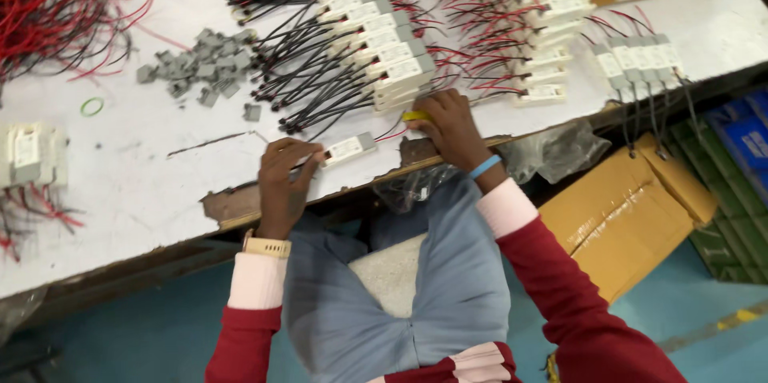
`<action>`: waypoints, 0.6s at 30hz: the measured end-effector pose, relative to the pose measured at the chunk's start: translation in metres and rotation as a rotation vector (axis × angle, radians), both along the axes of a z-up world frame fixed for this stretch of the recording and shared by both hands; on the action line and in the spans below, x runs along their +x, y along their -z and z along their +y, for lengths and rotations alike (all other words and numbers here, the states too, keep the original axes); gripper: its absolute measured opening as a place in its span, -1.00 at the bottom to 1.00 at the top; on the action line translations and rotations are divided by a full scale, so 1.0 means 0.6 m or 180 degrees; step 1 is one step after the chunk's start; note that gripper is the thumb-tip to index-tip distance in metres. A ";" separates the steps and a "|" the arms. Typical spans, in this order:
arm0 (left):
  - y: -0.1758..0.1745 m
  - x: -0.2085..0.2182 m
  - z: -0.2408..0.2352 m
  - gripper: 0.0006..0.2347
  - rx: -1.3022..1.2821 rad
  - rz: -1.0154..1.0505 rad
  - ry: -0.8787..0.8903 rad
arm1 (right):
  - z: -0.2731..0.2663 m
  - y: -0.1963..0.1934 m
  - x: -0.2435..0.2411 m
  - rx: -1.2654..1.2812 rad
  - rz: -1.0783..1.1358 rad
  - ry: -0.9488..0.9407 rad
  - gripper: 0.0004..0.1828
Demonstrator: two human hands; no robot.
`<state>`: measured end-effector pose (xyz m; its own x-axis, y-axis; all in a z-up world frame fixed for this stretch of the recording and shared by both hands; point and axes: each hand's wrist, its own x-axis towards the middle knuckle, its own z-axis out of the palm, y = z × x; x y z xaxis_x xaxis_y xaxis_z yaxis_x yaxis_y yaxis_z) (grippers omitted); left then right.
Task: The person sits at a workbench and uses a yellow screwdriver to tighten screws on small white electrical components. They handle red and black wires, connecting them to the components and placing the finished units on the table.
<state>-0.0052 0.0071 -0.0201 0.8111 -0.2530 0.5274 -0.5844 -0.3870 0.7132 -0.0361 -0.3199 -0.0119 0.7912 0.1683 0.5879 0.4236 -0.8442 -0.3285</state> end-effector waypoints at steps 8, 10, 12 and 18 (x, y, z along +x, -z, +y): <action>-0.015 -0.016 -0.009 -0.89 0.0566 -0.0947 -0.0413 | 0.003 0.000 -0.006 0.0078 -0.0095 0.0047 -0.71; -0.015 -0.016 -0.009 -0.88 0.0729 -0.1181 -0.0547 | 0.005 0.001 -0.007 0.0158 -0.0148 0.0091 -0.69; -0.015 -0.015 -0.012 -0.88 0.0860 -0.1384 -0.0735 | 0.005 0.004 -0.010 0.0212 -0.0188 0.0177 -0.66; -0.009 -0.016 -0.012 -0.88 0.0827 -0.1105 -0.0731 | 0.012 0.007 -0.011 0.0208 -0.0207 0.0514 -0.66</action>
